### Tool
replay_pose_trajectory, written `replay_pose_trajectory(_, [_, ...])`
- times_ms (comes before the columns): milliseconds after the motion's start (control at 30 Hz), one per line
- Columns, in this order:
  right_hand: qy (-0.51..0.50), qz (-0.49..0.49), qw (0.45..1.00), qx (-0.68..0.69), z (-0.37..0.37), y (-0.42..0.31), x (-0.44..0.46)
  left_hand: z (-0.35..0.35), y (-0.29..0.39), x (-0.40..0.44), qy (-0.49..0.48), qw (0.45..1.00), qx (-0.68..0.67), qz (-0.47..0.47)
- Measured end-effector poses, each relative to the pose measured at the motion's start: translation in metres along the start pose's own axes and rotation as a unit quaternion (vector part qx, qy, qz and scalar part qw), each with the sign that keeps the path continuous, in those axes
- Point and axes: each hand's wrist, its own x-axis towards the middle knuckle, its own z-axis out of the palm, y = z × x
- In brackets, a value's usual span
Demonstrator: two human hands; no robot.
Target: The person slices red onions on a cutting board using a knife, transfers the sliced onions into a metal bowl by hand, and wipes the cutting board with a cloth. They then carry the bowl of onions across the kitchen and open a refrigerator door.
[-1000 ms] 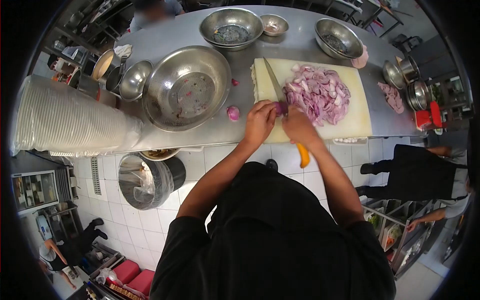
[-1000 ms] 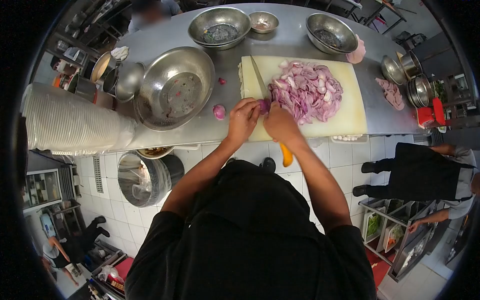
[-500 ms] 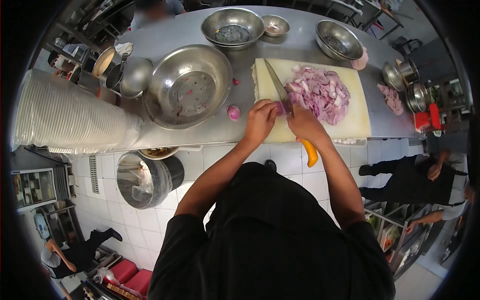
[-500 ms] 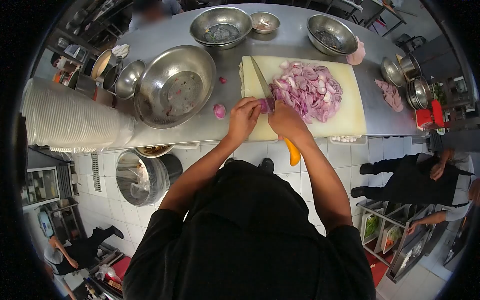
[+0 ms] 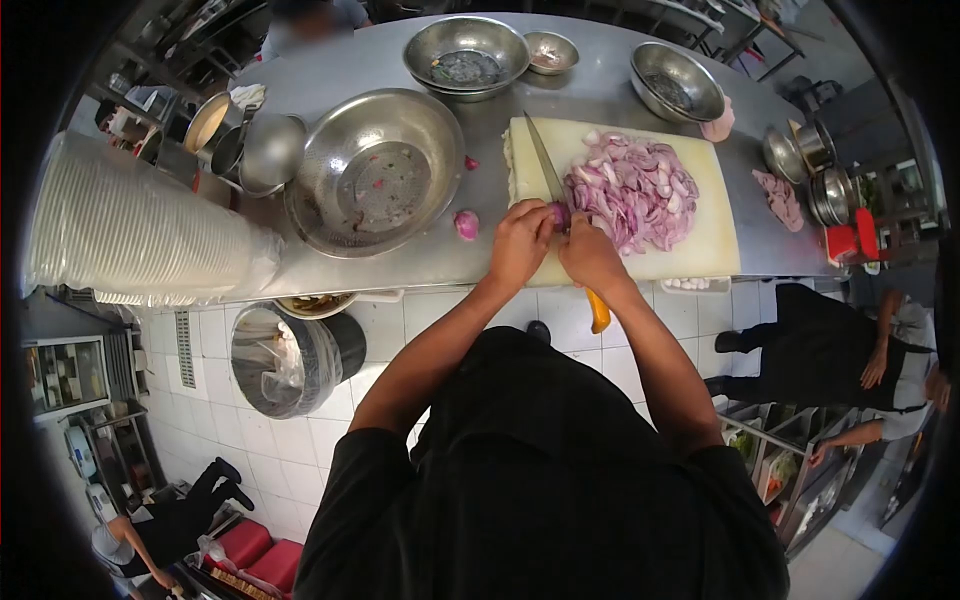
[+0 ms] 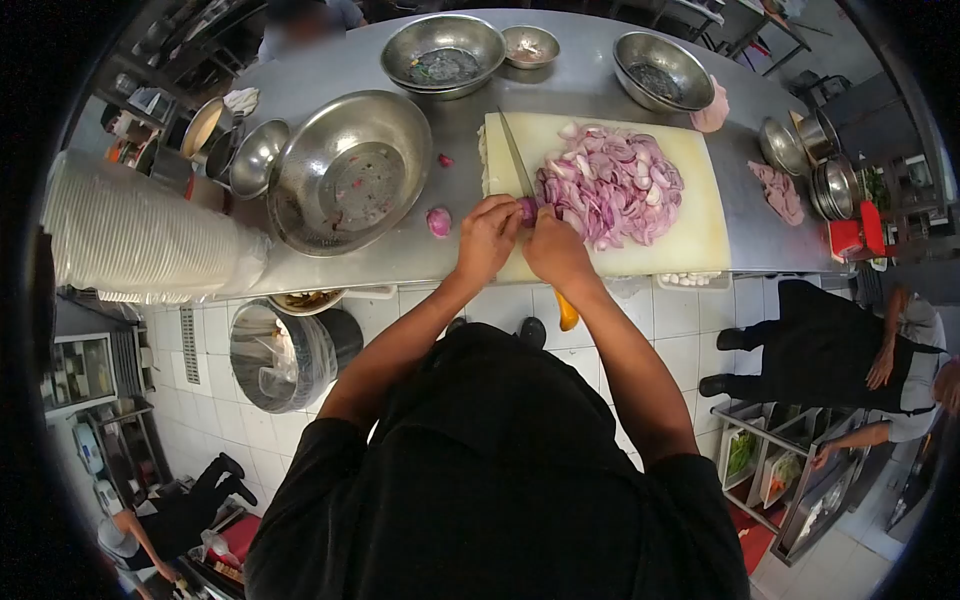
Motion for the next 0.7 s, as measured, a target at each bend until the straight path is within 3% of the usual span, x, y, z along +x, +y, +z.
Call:
replay_pose_trajectory(100, [-0.092, 0.062, 0.991, 0.075, -0.050, -0.032, -0.012, 0.001, -0.001, 0.001, 0.002, 1.000, 0.008, 0.016])
replay_pose_trajectory(200, [-0.121, 0.090, 0.986, 0.077, -0.070, -0.050, -0.020, 0.000, -0.003, -0.003, -0.003, 1.000, 0.009, 0.018])
replay_pose_trajectory(333, [0.027, -0.023, 0.999, -0.016, -0.001, -0.010, -0.008, -0.001, 0.005, -0.004, -0.013, 1.000, -0.002, -0.011])
replay_pose_trajectory(433, [-0.058, 0.079, 0.989, 0.112, -0.019, -0.015, -0.012, -0.005, 0.004, -0.003, -0.036, 0.999, 0.010, -0.021])
replay_pose_trajectory(467, [-0.025, 0.061, 0.993, 0.100, -0.018, -0.006, -0.009, -0.003, 0.003, 0.004, -0.044, 0.999, 0.013, -0.016])
replay_pose_trajectory(567, [0.021, 0.053, 0.994, 0.094, -0.010, 0.012, -0.007, -0.007, 0.003, 0.021, -0.052, 0.989, 0.041, 0.131])
replay_pose_trajectory(633, [-0.011, 0.105, 0.986, 0.127, -0.029, -0.002, -0.016, -0.009, -0.007, 0.039, -0.179, 0.975, 0.049, 0.126])
replay_pose_trajectory(700, [0.022, 0.065, 0.994, 0.083, -0.017, 0.014, -0.011, -0.015, -0.006, 0.047, -0.262, 0.956, 0.093, 0.093])
